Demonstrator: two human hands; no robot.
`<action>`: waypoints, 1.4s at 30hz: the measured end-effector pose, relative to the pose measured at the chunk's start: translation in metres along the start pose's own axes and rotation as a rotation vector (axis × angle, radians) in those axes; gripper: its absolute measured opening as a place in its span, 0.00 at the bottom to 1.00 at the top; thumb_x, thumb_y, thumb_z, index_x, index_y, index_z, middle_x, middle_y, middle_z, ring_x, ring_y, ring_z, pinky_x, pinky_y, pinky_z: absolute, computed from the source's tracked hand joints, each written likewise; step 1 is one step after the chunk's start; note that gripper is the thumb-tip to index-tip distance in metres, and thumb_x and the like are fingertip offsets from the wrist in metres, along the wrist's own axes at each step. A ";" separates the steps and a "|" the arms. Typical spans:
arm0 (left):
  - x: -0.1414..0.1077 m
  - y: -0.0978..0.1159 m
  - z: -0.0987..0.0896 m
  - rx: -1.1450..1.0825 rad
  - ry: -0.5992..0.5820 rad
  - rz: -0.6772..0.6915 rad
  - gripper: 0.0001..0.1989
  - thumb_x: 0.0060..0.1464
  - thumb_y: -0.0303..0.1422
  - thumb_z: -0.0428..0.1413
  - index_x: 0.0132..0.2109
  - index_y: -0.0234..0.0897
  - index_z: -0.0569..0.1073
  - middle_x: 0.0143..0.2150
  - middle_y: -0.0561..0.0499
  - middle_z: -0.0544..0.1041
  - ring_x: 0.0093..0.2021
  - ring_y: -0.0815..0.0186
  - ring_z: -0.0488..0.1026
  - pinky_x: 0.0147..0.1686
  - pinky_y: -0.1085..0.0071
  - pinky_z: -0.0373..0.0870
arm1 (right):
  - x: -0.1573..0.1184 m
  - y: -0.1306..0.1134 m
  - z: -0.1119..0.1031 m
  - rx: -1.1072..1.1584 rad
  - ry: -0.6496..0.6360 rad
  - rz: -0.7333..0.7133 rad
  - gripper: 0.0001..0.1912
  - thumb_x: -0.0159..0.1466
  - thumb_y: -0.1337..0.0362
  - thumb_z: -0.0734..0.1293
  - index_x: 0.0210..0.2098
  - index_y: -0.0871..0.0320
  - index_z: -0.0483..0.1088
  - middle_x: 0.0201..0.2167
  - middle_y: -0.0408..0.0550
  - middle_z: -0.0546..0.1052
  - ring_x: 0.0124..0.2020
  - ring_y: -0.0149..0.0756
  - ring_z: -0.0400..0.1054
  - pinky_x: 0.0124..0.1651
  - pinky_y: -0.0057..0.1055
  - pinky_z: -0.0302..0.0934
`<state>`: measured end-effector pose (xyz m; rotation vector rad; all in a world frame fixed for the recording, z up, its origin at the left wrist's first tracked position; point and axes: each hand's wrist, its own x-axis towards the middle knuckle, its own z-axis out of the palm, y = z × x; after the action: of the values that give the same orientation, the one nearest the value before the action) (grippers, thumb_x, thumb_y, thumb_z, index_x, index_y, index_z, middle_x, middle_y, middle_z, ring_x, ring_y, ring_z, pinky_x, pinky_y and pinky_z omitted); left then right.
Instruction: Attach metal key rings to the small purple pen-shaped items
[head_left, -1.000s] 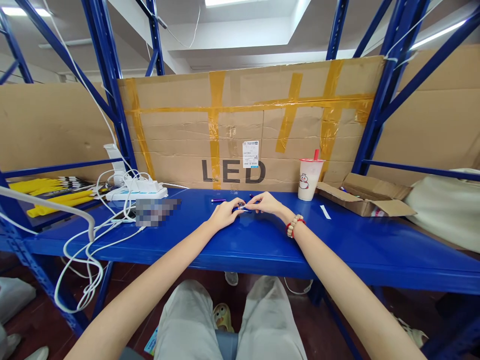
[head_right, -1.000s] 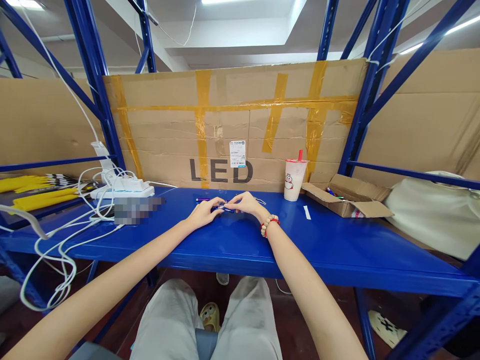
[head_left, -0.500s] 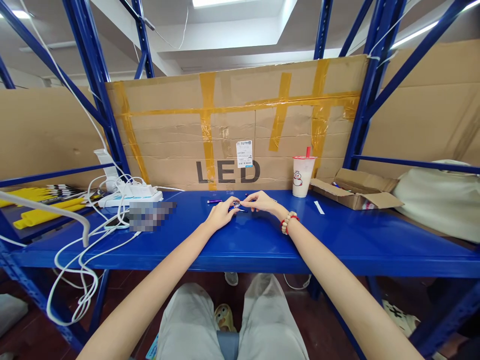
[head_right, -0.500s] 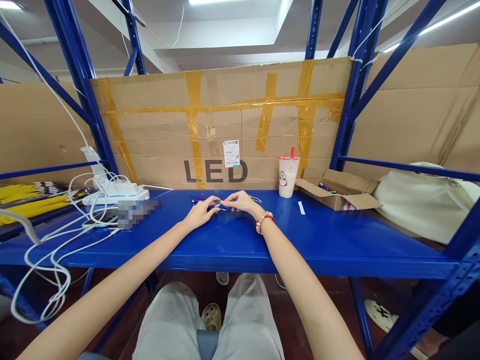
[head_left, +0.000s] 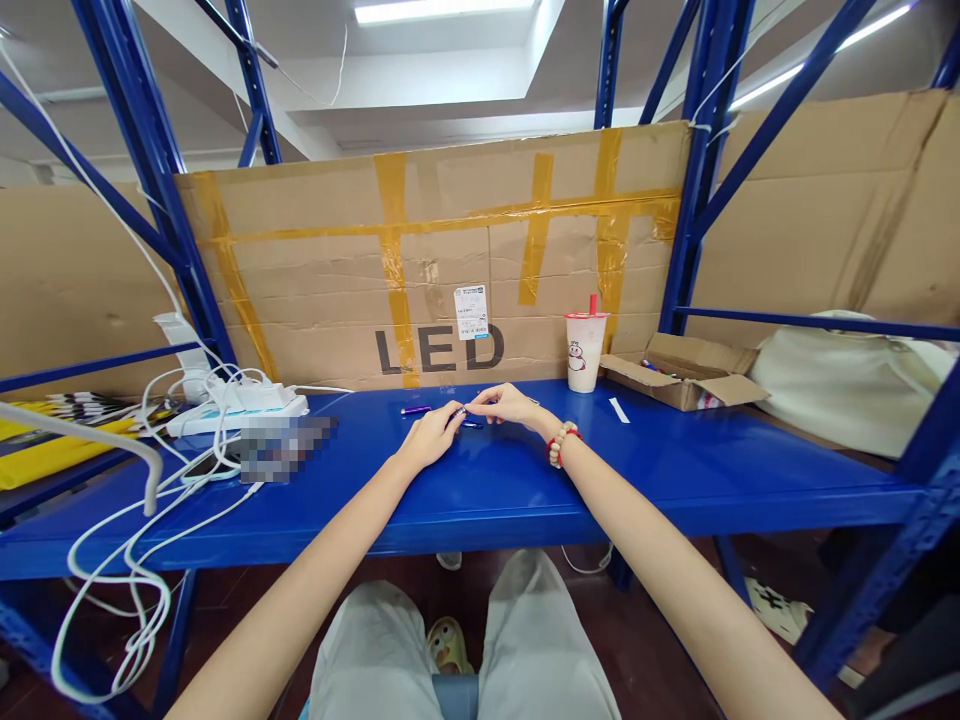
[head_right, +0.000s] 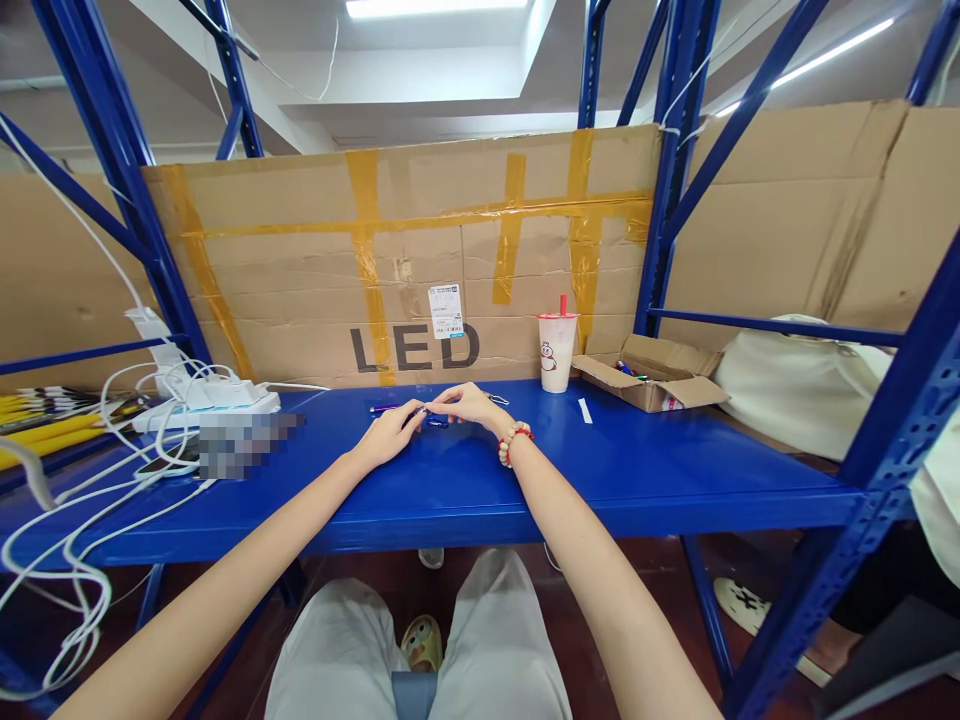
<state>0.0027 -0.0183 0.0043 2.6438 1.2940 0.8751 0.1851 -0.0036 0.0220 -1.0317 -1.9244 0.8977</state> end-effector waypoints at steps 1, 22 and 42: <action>0.000 0.001 0.000 0.004 -0.001 -0.002 0.15 0.60 0.39 0.37 0.42 0.42 0.66 0.32 0.53 0.75 0.36 0.65 0.72 0.33 0.73 0.65 | 0.000 0.000 0.000 0.009 0.000 -0.001 0.23 0.46 0.48 0.69 0.30 0.62 0.75 0.23 0.44 0.72 0.21 0.23 0.59 0.21 0.21 0.52; 0.001 -0.005 0.005 -0.103 0.095 0.143 0.14 0.60 0.35 0.38 0.45 0.40 0.66 0.44 0.49 0.73 0.44 0.65 0.70 0.45 0.70 0.65 | 0.002 0.003 -0.001 0.068 -0.055 0.084 0.23 0.47 0.45 0.68 0.29 0.60 0.72 0.23 0.41 0.68 0.23 0.23 0.60 0.22 0.21 0.50; -0.004 -0.001 0.004 0.169 -0.039 0.088 0.14 0.60 0.36 0.39 0.49 0.43 0.64 0.46 0.50 0.74 0.45 0.59 0.72 0.37 0.68 0.68 | 0.008 0.014 0.002 -0.057 -0.137 0.181 0.25 0.44 0.43 0.68 0.23 0.63 0.68 0.15 0.39 0.63 0.18 0.23 0.54 0.21 0.23 0.48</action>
<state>0.0016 -0.0200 -0.0011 2.8520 1.3062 0.7514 0.1850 0.0090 0.0120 -1.2213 -2.0026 1.0440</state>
